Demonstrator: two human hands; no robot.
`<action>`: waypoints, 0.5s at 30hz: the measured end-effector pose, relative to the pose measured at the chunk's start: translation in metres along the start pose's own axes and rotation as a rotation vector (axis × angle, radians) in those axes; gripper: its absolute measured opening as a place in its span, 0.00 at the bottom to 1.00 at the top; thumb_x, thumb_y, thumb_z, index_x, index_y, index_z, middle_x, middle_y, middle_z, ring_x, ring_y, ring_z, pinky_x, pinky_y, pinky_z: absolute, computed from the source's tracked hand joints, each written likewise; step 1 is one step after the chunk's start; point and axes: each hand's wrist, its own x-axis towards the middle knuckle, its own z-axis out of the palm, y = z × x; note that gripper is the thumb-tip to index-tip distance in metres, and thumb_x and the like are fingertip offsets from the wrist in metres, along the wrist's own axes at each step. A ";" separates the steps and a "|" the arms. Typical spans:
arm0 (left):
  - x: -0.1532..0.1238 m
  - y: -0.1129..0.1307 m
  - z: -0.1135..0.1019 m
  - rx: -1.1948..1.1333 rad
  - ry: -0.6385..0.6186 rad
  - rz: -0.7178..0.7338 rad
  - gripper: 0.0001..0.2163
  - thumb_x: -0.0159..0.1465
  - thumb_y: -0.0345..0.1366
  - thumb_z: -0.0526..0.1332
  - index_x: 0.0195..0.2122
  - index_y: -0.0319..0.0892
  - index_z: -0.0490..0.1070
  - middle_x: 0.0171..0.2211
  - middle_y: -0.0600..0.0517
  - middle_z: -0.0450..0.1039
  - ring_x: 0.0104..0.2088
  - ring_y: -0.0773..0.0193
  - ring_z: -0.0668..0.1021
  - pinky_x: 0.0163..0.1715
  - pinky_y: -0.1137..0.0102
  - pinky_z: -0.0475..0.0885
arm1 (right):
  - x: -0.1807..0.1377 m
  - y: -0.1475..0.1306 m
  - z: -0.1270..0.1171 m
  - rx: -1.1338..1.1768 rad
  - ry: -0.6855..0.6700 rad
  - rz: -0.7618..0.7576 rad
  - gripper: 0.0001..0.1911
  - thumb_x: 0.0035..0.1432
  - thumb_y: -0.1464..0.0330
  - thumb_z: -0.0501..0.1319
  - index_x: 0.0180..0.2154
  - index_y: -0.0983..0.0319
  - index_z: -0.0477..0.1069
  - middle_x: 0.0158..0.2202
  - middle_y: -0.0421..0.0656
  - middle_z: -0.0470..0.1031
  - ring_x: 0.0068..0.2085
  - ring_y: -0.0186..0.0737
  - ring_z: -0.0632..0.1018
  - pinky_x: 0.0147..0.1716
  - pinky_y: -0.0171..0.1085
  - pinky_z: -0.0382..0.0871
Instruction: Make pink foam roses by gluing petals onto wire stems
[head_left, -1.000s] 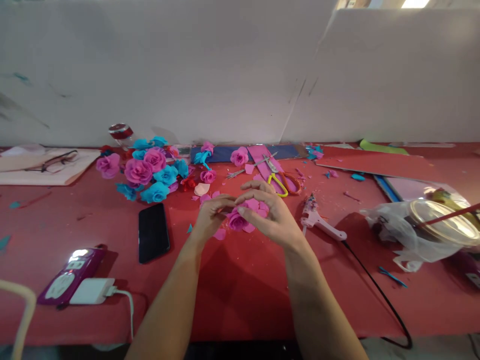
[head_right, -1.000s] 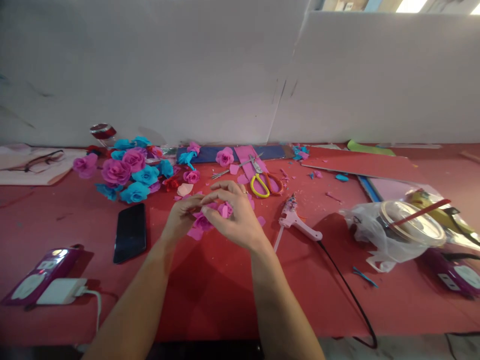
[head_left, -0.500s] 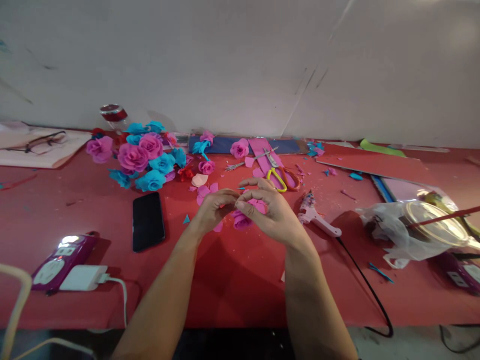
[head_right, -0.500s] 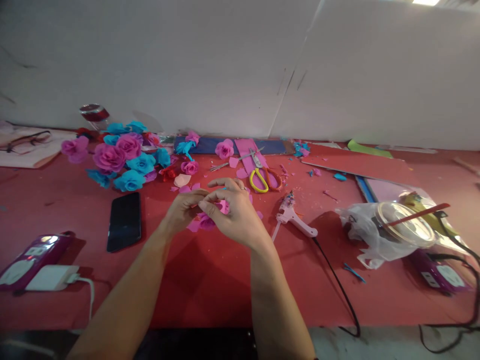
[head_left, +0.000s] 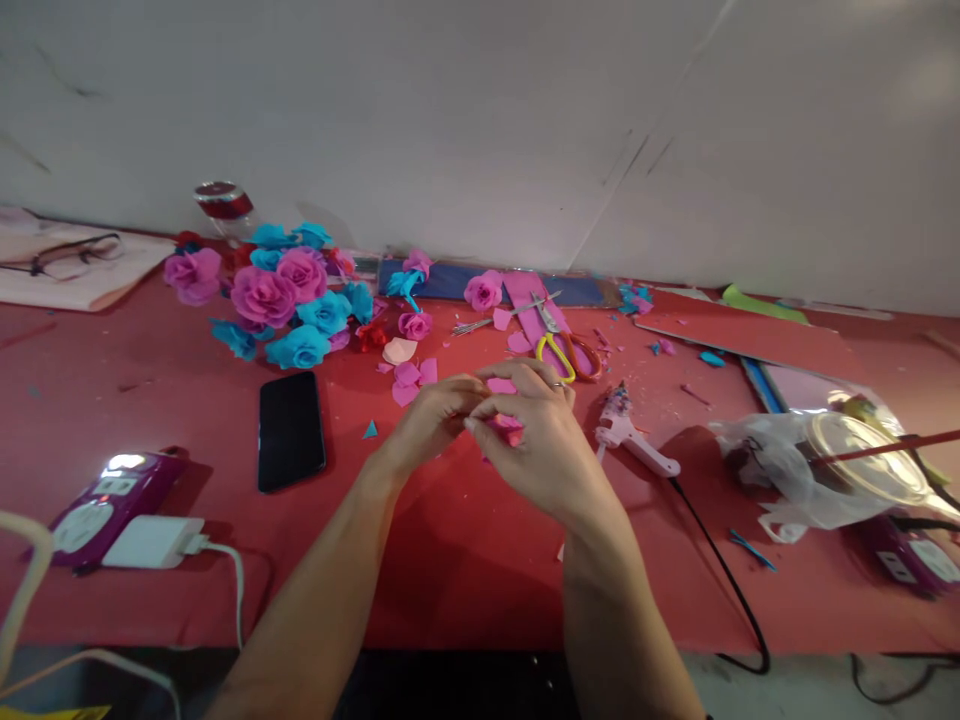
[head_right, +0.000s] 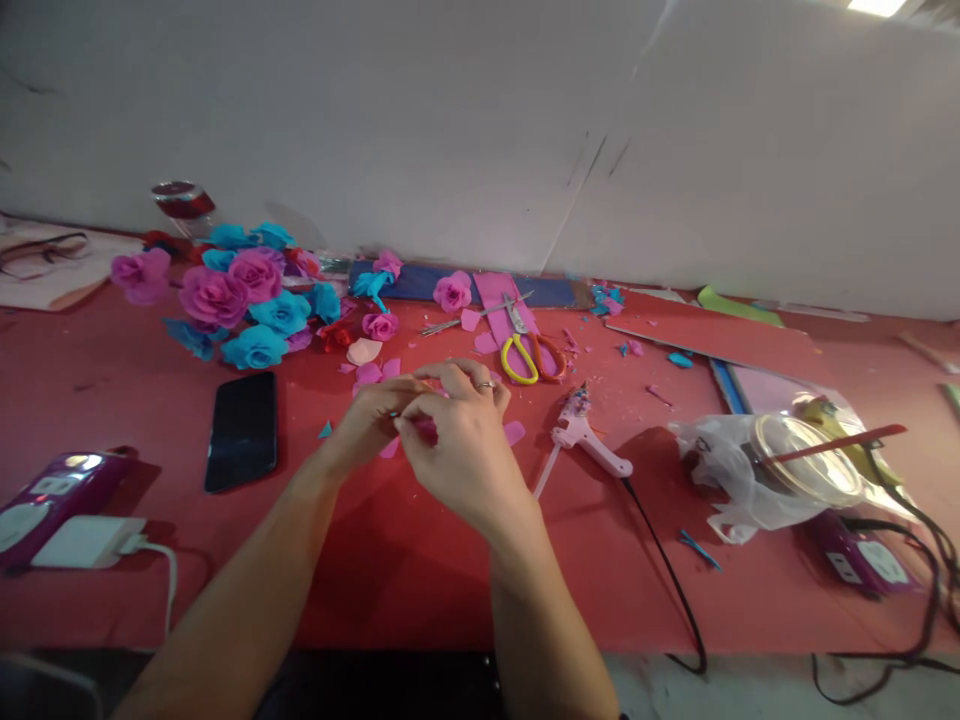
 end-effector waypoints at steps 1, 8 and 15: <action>0.001 -0.001 0.000 -0.014 0.044 0.003 0.07 0.59 0.29 0.61 0.29 0.44 0.79 0.34 0.48 0.78 0.37 0.61 0.79 0.38 0.67 0.73 | 0.001 0.001 -0.001 0.067 0.031 0.005 0.06 0.58 0.70 0.61 0.33 0.58 0.77 0.50 0.46 0.73 0.55 0.50 0.69 0.51 0.52 0.60; 0.001 -0.009 -0.005 -0.413 0.593 -0.100 0.12 0.48 0.41 0.71 0.34 0.44 0.81 0.35 0.46 0.81 0.37 0.55 0.81 0.39 0.62 0.76 | 0.008 0.017 0.009 0.620 0.493 0.262 0.09 0.61 0.62 0.59 0.35 0.57 0.77 0.37 0.41 0.78 0.41 0.39 0.76 0.44 0.40 0.67; 0.003 -0.022 -0.010 -0.409 0.894 -0.175 0.08 0.47 0.36 0.71 0.28 0.41 0.78 0.29 0.51 0.79 0.34 0.61 0.80 0.40 0.66 0.75 | 0.014 0.031 0.020 0.908 0.589 0.458 0.09 0.53 0.59 0.66 0.30 0.58 0.78 0.31 0.40 0.78 0.38 0.37 0.75 0.40 0.37 0.65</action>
